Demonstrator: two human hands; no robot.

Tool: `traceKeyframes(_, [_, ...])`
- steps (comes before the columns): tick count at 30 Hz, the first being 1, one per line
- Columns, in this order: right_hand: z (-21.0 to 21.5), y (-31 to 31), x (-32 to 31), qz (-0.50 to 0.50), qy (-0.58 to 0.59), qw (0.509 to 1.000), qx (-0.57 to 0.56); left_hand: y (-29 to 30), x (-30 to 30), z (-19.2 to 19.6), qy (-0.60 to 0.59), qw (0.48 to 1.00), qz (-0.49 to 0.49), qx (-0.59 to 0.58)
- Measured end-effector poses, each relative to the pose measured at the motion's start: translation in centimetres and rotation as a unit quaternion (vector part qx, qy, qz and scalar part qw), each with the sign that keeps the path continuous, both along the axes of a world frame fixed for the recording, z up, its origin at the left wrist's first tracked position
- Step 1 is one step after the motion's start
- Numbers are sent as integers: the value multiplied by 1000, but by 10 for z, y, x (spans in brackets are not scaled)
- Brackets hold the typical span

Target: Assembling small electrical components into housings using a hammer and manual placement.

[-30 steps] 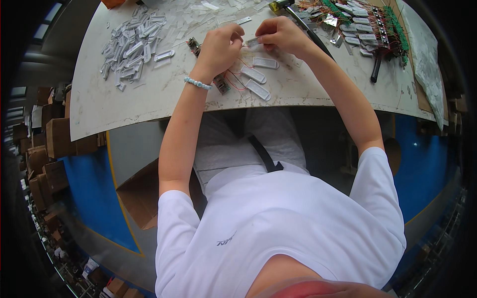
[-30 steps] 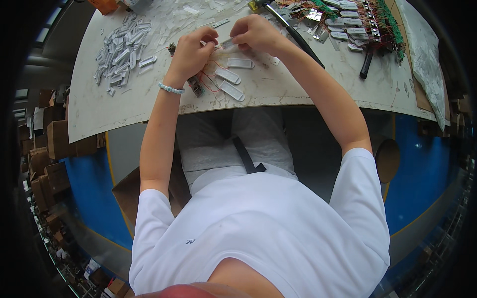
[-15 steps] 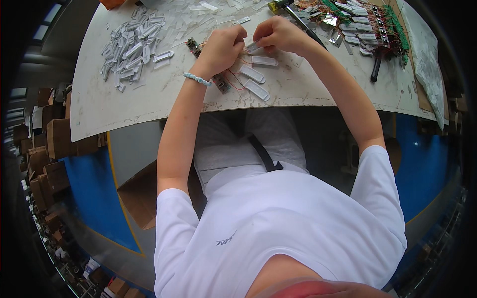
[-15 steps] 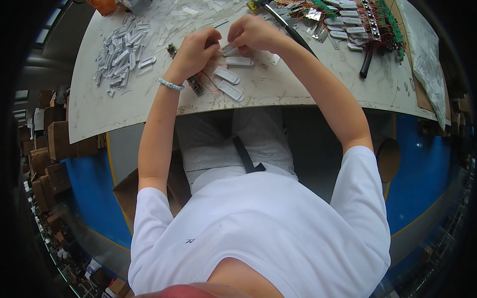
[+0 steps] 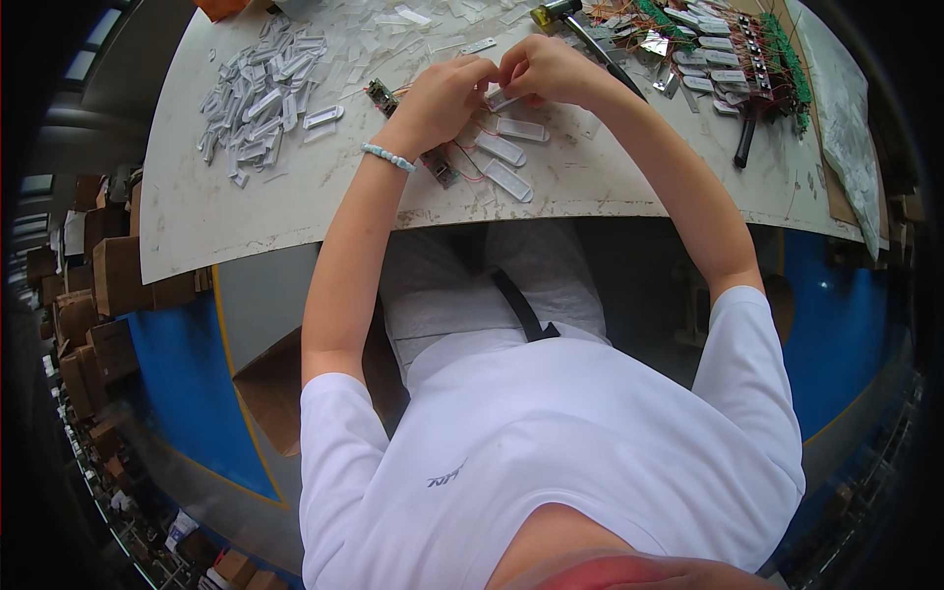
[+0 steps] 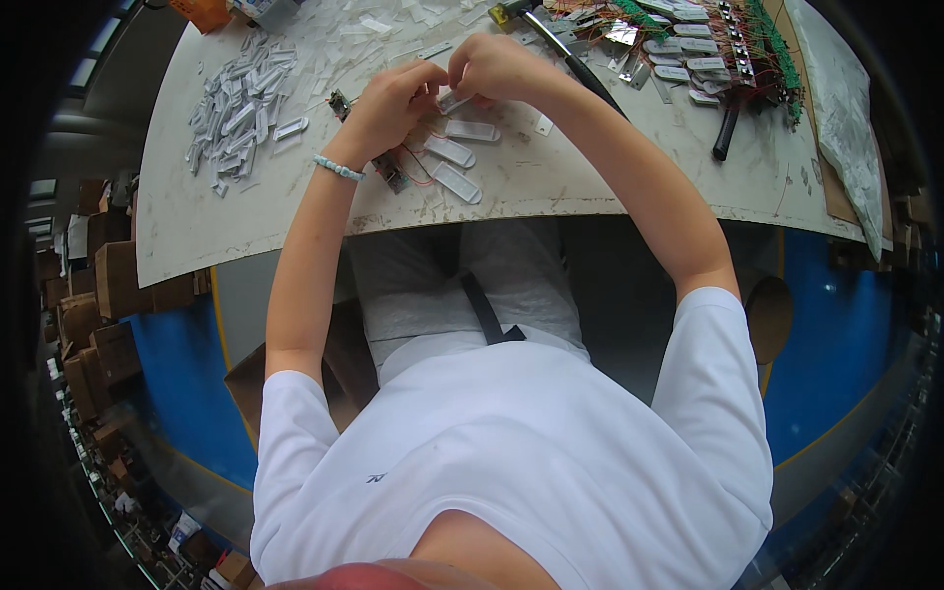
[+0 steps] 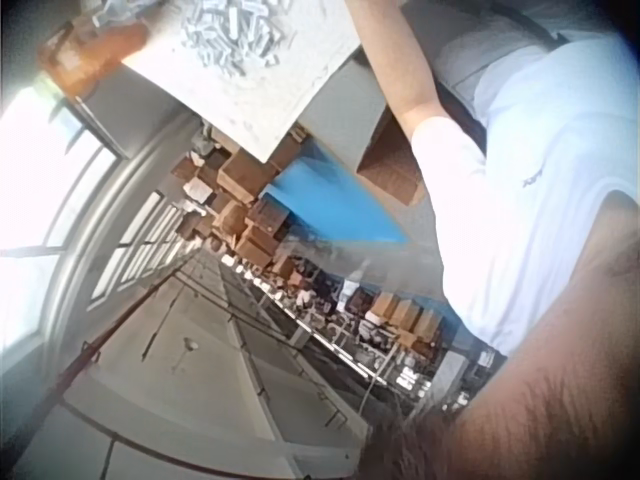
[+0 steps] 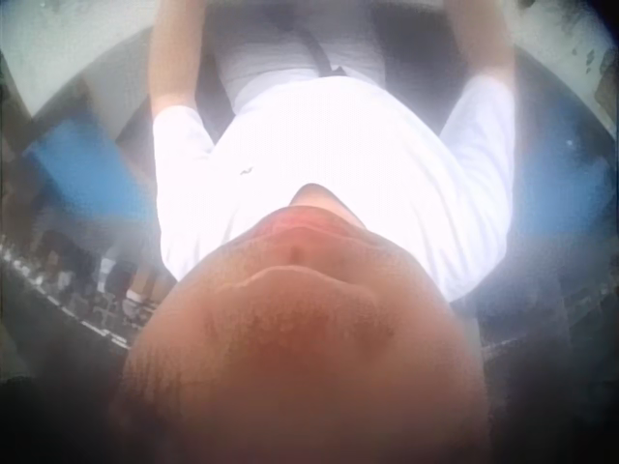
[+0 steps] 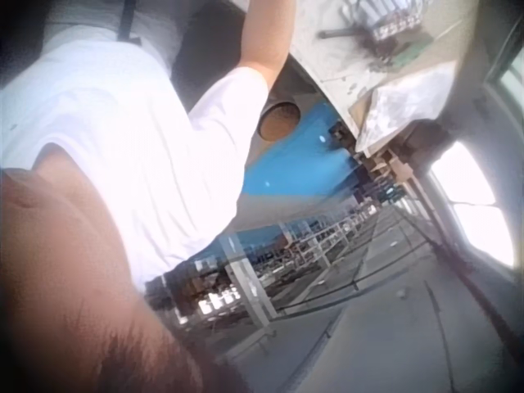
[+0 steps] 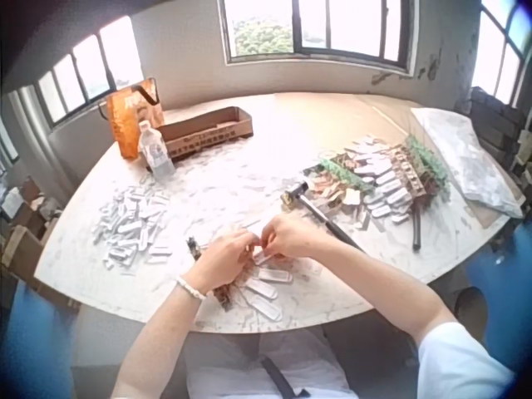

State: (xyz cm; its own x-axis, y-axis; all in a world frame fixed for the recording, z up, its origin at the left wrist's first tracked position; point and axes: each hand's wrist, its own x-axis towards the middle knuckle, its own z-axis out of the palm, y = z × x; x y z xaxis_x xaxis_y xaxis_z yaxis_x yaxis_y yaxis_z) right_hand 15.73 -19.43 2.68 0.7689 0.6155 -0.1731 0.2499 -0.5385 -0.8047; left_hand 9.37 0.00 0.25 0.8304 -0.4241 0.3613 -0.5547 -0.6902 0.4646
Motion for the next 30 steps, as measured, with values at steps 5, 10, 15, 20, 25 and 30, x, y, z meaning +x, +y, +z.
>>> traceKeyframes(5, [1,-1,-1,16,-15,999,-40,8,-2,2,-30,998,-48,4])
traceKeyframes(10, [-3,-3,-2,21,-36,998,-51,11,-12,4,-59,996,-50,46])
traceKeyframes(15, [-6,-4,-6,3,-39,998,-52,5,-24,-1,-111,991,-49,58])
traceKeyframes(20, [-10,-7,-8,-5,-36,999,-22,10,-41,1,-96,991,-45,76])
traceKeyframes(25, [-12,-10,-11,-6,-55,998,-15,7,-55,10,-45,987,-21,156])
traceKeyframes(30, [-10,-8,-6,-2,-41,999,3,3,-59,11,-35,984,8,173])
